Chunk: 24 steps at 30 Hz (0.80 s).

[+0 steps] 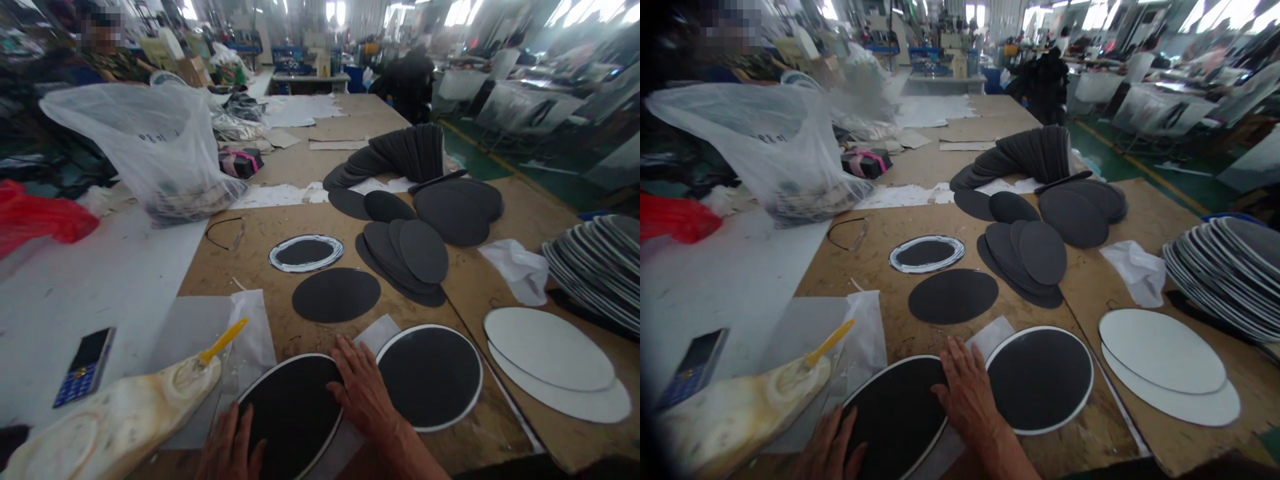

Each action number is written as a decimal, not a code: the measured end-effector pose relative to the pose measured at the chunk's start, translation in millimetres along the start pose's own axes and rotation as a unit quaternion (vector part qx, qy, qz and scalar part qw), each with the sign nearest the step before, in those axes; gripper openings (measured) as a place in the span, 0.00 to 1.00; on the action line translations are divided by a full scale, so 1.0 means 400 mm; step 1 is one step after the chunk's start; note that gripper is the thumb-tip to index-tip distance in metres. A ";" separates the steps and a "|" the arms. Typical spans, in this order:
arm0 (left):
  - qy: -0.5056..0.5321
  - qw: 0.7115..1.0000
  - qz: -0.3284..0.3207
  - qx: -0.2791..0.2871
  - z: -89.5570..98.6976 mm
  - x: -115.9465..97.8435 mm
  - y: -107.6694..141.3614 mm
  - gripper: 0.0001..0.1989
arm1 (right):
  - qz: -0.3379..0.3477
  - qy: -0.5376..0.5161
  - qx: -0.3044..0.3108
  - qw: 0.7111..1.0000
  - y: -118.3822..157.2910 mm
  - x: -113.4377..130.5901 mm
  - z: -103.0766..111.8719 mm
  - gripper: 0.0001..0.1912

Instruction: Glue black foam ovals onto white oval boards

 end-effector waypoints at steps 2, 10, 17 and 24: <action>-0.011 1.000 0.006 -0.010 -0.009 -0.015 -0.021 0.31 | -0.024 0.001 -0.005 1.000 0.003 -0.027 0.002 0.22; -0.023 0.998 -0.015 0.049 -0.023 -0.015 -0.030 0.34 | -0.013 -0.006 0.005 1.000 -0.034 0.049 -0.031 0.21; -0.033 0.999 -0.020 0.034 -0.026 0.001 -0.029 0.36 | -0.019 0.000 -0.028 0.999 -0.103 -0.003 0.024 0.15; 0.027 0.999 -0.032 -0.028 -0.001 -0.028 -0.224 0.23 | -0.048 0.015 -0.101 0.994 -0.245 -0.186 0.099 0.16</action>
Point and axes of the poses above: each hand's wrist, its own y-axis away from the middle knuckle, its own z-axis out of the back of the hand, x = y × z, the point moved 6 cm from there along -y, towards the middle knuckle, and after that the axes turned 11 degrees about -z, right-handed, at the moved point
